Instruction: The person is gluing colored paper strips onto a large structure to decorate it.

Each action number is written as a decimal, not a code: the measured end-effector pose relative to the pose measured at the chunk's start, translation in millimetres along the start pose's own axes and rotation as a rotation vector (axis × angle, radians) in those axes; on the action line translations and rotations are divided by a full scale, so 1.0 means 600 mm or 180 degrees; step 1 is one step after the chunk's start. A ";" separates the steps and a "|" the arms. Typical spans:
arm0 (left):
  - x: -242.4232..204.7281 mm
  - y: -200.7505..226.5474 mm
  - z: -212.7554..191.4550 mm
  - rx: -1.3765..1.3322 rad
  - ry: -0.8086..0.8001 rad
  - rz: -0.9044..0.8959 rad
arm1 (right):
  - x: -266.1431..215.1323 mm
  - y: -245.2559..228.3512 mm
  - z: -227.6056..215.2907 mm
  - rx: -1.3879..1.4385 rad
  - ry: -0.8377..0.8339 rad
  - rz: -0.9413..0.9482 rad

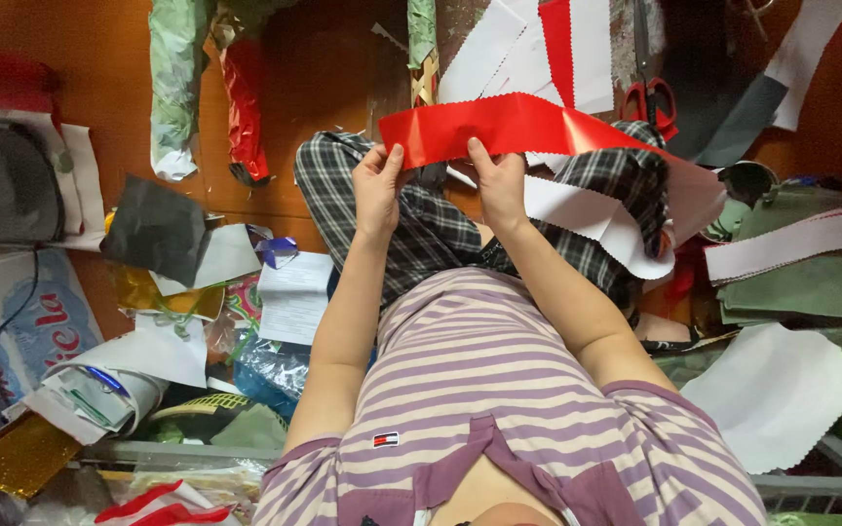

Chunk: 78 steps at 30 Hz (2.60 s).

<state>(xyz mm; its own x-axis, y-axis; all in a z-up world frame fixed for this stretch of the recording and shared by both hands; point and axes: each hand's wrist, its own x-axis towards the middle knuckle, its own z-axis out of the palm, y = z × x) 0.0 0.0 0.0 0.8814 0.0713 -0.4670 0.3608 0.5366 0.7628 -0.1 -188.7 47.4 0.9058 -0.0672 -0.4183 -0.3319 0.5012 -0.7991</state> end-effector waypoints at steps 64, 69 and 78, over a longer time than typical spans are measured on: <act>-0.002 0.017 0.071 0.0688 -0.1232 -0.1726 | 0.117 0.055 0.050 -0.0810 -0.0299 0.0778; -0.020 -0.026 0.046 0.1912 -0.0677 0.0582 | 0.116 0.066 0.038 0.0188 -0.0567 0.1120; 0.016 -0.008 -0.091 0.1543 0.0789 0.0904 | 0.123 0.069 0.039 0.0412 -0.0852 0.1135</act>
<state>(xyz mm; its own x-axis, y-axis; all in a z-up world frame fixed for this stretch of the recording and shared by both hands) -9.9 44.3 -32.7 0.8873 0.3801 -0.2612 0.2710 0.0286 0.9622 59.0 -152.7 -6.6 0.7828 0.3455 -0.5175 -0.6148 0.5572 -0.5581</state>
